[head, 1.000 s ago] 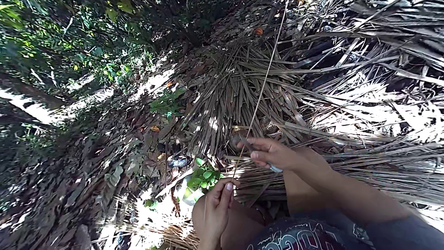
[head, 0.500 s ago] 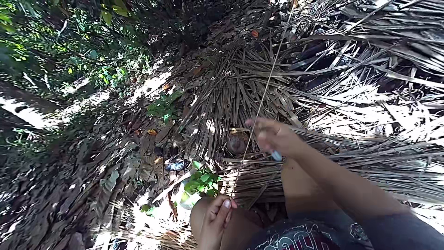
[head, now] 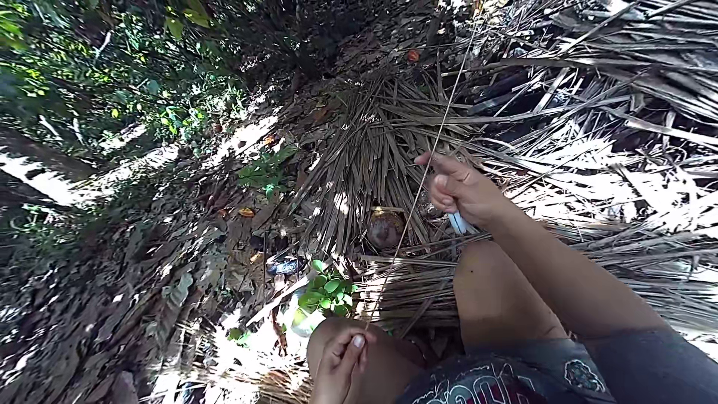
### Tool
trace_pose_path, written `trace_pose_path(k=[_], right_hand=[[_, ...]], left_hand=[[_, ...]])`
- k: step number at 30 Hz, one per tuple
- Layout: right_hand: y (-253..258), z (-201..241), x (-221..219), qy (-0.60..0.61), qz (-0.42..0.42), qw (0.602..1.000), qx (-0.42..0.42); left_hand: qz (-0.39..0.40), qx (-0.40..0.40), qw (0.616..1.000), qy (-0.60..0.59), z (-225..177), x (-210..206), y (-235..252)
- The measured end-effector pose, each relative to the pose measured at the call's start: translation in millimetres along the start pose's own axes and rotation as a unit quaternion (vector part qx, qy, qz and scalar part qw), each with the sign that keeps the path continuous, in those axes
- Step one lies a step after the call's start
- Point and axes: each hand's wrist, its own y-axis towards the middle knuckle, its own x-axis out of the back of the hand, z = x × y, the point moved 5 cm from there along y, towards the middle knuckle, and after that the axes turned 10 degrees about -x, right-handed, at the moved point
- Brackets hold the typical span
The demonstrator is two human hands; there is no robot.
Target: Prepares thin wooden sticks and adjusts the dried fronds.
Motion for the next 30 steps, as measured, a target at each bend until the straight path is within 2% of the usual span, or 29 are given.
trace_pose_path(k=[3, 6, 9, 11, 15, 17, 19, 21, 23, 26, 28, 30], right_hand=[[-11.4, -23.0, -20.5, 0.012, 0.034, 0.999, -0.033], [-32.9, -39.9, -45.1, -0.019, 0.059, 0.993, -0.099], [-60.6, -61.9, -85.3, -0.101, 0.176, 0.960, -0.194], [-53.9, -54.3, -72.5, -0.093, 0.155, 0.971, -0.157], [-15.3, -10.3, -0.2, -0.019, 0.024, 0.999, -0.010], [-18.4, -20.8, -13.2, -0.024, 0.045, 0.998, -0.046], [-41.5, -51.1, -56.0, -0.074, 0.141, 0.976, -0.146], [-60.5, -71.5, -87.3, -0.086, 0.228, 0.950, -0.198], [-53.8, -62.8, -74.7, -0.074, 0.197, 0.960, -0.185], [-23.4, -28.2, -17.1, -0.024, 0.078, 0.993, -0.083], [-17.0, -22.0, -5.0, 0.008, 0.066, 0.996, -0.052], [-20.5, -30.5, -16.6, 0.003, 0.087, 0.993, -0.075]], left_hand=[[-0.023, -0.064, 0.996, 0.056, -14.2, -17.1, 31.2], [-0.048, -0.058, 0.997, 0.028, -18.0, -28.6, 46.8], [-0.033, -0.042, 0.998, -0.040, -15.5, -34.3, 49.5], [-0.011, -0.039, 0.997, -0.064, -12.5, -31.5, 44.0], [0.009, -0.003, 0.995, -0.097, -2.5, -26.5, 25.9], [0.003, 0.003, 0.995, -0.102, -2.3, -28.0, 26.2], [-0.009, 0.001, 0.995, -0.100, -2.7, -27.9, 29.5], [-0.015, 0.001, 0.995, -0.098, -4.9, -25.4, 28.8], [-0.015, 0.013, 0.996, -0.091, -4.4, -18.1, 19.1], [-0.006, 0.033, 0.997, -0.074, 3.9, -3.6, -1.1], [0.004, 0.021, 0.998, -0.061, 4.6, -5.0, -0.1], [0.005, -0.020, 0.999, -0.031, -0.9, -15.7, 14.0]])
